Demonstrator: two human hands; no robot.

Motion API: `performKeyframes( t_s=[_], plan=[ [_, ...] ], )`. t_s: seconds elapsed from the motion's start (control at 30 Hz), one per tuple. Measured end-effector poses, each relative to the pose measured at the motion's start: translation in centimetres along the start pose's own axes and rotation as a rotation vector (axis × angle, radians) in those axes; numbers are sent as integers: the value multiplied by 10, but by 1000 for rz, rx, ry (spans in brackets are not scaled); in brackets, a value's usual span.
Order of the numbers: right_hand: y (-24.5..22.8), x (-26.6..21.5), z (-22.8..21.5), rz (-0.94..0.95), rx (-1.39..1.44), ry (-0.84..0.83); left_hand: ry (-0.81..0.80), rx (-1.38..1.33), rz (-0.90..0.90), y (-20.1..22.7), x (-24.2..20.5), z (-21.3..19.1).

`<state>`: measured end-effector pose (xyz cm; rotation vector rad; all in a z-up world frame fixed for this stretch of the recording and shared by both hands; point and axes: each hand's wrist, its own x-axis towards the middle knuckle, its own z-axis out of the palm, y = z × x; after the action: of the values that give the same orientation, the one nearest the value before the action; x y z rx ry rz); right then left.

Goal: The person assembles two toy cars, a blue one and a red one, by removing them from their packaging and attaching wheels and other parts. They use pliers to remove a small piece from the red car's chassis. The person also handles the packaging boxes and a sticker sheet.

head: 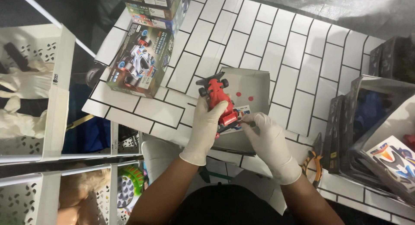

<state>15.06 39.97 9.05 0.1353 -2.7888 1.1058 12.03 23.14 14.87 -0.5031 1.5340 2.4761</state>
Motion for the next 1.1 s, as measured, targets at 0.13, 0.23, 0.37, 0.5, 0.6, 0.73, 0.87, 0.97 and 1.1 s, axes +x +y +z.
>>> performKeyframes(
  t_s=[0.13,0.23,0.37,0.5,0.6,0.73,0.87,0.97,1.1],
  plan=[
    [16,1,7,-45,-75,17,-18,34,12,-3,4,2],
    [15,3,3,-93,-147,25,-19,47,36,-12,13,-2],
    [36,4,14,-213,-234,53,-8,24,30,-5,7,8],
    [21,5,10,-220,-308,152,17,25,113,-8,10,10],
    [-11,1,1,-246,-217,156,30,-16,167,-4,8,16],
    [4,-9,26,-204,-29,142,0,-69,239,-12,6,24],
    [12,-10,34,-172,71,142,-38,-120,277,-38,27,20],
    [5,-10,26,-185,56,123,-19,-72,286,-26,13,25],
    [5,-11,20,-175,23,101,25,-25,295,-41,27,16]
  ],
)
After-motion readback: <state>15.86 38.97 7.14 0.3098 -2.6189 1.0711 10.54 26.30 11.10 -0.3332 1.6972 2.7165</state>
